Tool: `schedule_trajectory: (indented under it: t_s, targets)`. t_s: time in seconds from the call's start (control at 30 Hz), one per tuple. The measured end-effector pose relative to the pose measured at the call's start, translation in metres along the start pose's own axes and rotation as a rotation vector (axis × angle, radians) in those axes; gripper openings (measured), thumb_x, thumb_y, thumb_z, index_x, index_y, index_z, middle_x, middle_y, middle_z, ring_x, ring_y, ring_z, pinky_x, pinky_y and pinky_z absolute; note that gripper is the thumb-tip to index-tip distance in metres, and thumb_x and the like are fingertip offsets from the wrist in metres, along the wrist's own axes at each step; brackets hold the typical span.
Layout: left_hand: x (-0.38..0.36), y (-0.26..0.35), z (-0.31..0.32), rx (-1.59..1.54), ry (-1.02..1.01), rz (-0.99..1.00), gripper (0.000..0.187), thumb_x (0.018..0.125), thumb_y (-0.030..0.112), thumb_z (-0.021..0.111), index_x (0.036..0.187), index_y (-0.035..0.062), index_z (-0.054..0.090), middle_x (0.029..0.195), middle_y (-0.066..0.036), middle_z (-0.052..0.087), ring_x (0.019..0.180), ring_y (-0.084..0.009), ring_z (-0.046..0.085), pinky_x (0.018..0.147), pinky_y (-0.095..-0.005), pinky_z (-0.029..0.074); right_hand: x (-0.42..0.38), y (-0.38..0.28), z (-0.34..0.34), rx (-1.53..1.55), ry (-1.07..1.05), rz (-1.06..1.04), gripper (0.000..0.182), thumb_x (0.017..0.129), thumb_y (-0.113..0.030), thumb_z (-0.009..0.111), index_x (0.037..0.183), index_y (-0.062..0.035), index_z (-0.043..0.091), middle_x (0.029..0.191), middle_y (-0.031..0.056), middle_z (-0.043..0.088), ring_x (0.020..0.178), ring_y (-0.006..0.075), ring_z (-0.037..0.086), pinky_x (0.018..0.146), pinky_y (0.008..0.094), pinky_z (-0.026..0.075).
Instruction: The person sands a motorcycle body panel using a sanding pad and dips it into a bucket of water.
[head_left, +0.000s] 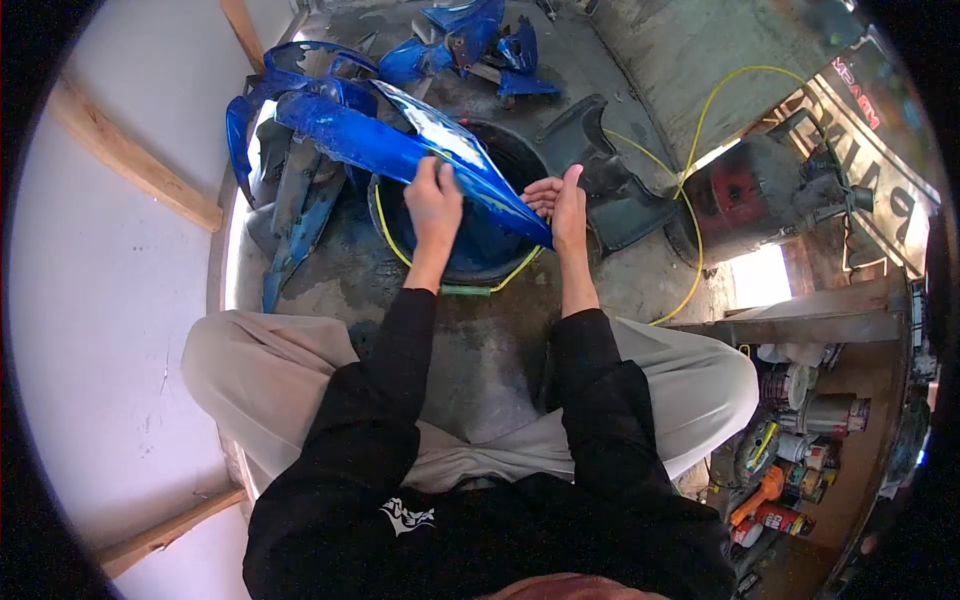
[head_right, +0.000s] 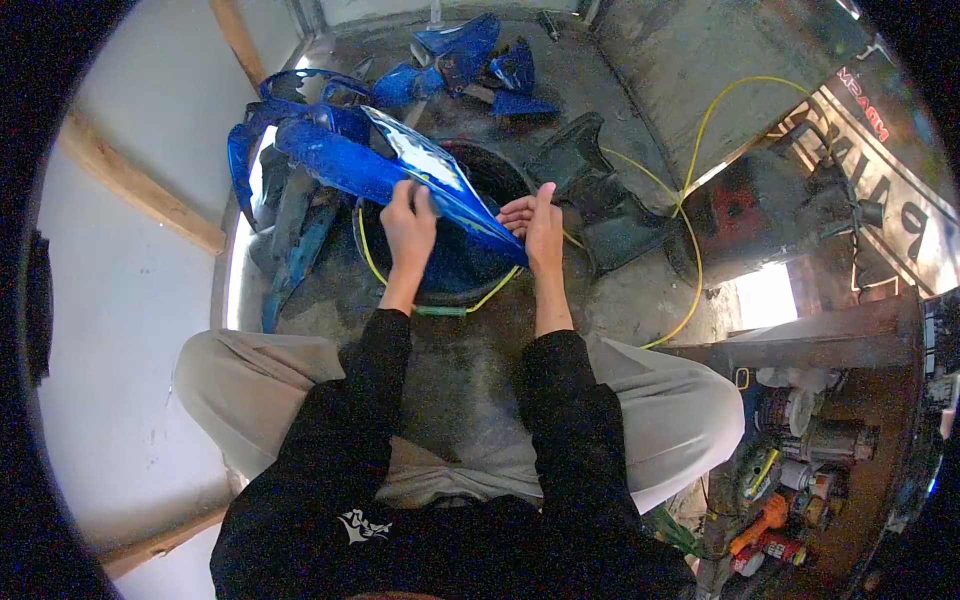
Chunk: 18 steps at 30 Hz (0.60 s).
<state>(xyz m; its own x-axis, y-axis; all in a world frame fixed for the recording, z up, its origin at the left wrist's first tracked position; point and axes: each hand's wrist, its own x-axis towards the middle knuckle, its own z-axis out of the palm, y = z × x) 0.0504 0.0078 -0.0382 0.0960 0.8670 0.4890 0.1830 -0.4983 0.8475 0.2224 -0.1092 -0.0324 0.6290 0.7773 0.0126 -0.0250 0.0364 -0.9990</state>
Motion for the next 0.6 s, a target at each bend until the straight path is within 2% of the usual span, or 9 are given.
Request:
schedule_trajectory:
  t_s: [0.03, 0.07, 0.13, 0.27, 0.33, 0.43, 0.47, 0.53, 0.6]
  targets:
    - [0.000, -0.002, 0.000, 0.034, 0.022, -0.013, 0.014, 0.100, 0.014, 0.061, 0.099, 0.0005, 0.064, 0.080, -0.026, 0.068, 0.074, -0.0453, 0.069, 0.066, -0.0506, 0.052, -0.001, -0.001, 0.001, -0.009, 0.007, 0.005, 0.097, 0.101, -0.078, 0.021, 0.085, 0.0032, 0.072, 0.076, 0.0117, 0.073, 0.062, 0.0125, 0.065, 0.057, 0.0218, 0.047]
    - [-0.007, 0.001, 0.006, 0.098, 0.039, 0.083, 0.014, 0.099, 0.014, 0.062, 0.099, 0.0003, 0.064, 0.079, -0.026, 0.068, 0.074, -0.0457, 0.069, 0.065, -0.0516, 0.051, 0.000, -0.003, 0.004, -0.017, 0.011, 0.008, 0.097, 0.101, -0.078, 0.021, 0.085, 0.0033, 0.072, 0.076, 0.0116, 0.073, 0.062, 0.0124, 0.065, 0.057, 0.0216, 0.047]
    - [-0.035, 0.021, 0.018, 0.078, -0.112, 0.000, 0.012, 0.099, 0.013, 0.061, 0.101, 0.0014, 0.063, 0.080, -0.027, 0.067, 0.076, -0.0473, 0.068, 0.067, -0.0536, 0.051, 0.003, -0.003, 0.004, -0.030, -0.004, 0.016, 0.098, 0.101, -0.079, 0.021, 0.085, 0.0036, 0.072, 0.076, 0.0113, 0.073, 0.063, 0.0127, 0.065, 0.057, 0.0220, 0.047]
    - [-0.090, 0.047, 0.041, -0.073, -0.283, 0.092, 0.008, 0.098, 0.010, 0.062, 0.103, 0.0033, 0.061, 0.084, -0.027, 0.067, 0.079, -0.0490, 0.066, 0.069, -0.0568, 0.050, 0.008, 0.003, 0.003, -0.065, 0.010, 0.039, 0.099, 0.101, -0.079, 0.020, 0.086, 0.0038, 0.072, 0.078, 0.0115, 0.073, 0.065, 0.0128, 0.065, 0.058, 0.0226, 0.047]
    - [-0.079, 0.044, 0.035, -0.139, -0.274, 0.112, 0.007, 0.097, 0.009, 0.063, 0.099, 0.0022, 0.062, 0.081, -0.026, 0.066, 0.078, -0.0485, 0.067, 0.069, -0.0551, 0.051, 0.007, 0.003, 0.003, -0.052, 0.001, 0.052, 0.098, 0.101, -0.079, 0.021, 0.086, 0.0037, 0.073, 0.077, 0.0111, 0.073, 0.064, 0.0127, 0.065, 0.058, 0.0227, 0.047]
    - [-0.048, 0.025, 0.028, -0.080, -0.156, -0.031, 0.012, 0.097, 0.011, 0.064, 0.095, -0.0005, 0.064, 0.078, -0.025, 0.068, 0.074, -0.0443, 0.069, 0.065, -0.0472, 0.052, 0.005, 0.003, -0.003, -0.019, 0.004, 0.063, 0.098, 0.102, -0.078, 0.020, 0.086, 0.0034, 0.073, 0.076, 0.0111, 0.073, 0.064, 0.0126, 0.065, 0.059, 0.0227, 0.048]
    - [-0.034, 0.030, 0.015, -0.056, -0.122, -0.038, 0.015, 0.097, 0.015, 0.064, 0.098, -0.0002, 0.065, 0.079, -0.025, 0.068, 0.072, -0.0429, 0.069, 0.063, -0.0468, 0.051, 0.004, 0.002, -0.004, -0.027, 0.005, 0.045, 0.097, 0.102, -0.077, 0.021, 0.086, 0.0034, 0.073, 0.076, 0.0113, 0.073, 0.064, 0.0128, 0.065, 0.059, 0.0228, 0.048]
    - [-0.016, 0.017, 0.010, -0.115, -0.032, -0.031, 0.012, 0.097, 0.011, 0.061, 0.095, -0.0007, 0.062, 0.078, -0.027, 0.066, 0.074, -0.0467, 0.067, 0.065, -0.0506, 0.050, 0.001, 0.001, 0.003, -0.042, -0.004, 0.011, 0.095, 0.104, -0.075, 0.023, 0.085, 0.0034, 0.074, 0.076, 0.0119, 0.073, 0.063, 0.0131, 0.064, 0.059, 0.0231, 0.048]
    - [-0.027, 0.024, 0.016, -0.054, -0.075, -0.077, 0.014, 0.097, 0.013, 0.062, 0.095, -0.0005, 0.063, 0.081, -0.027, 0.067, 0.076, -0.0459, 0.068, 0.067, -0.0503, 0.051, 0.000, -0.001, 0.002, -0.054, -0.001, -0.008, 0.093, 0.104, -0.074, 0.026, 0.085, 0.0035, 0.074, 0.076, 0.0115, 0.073, 0.063, 0.0132, 0.064, 0.059, 0.0236, 0.048]
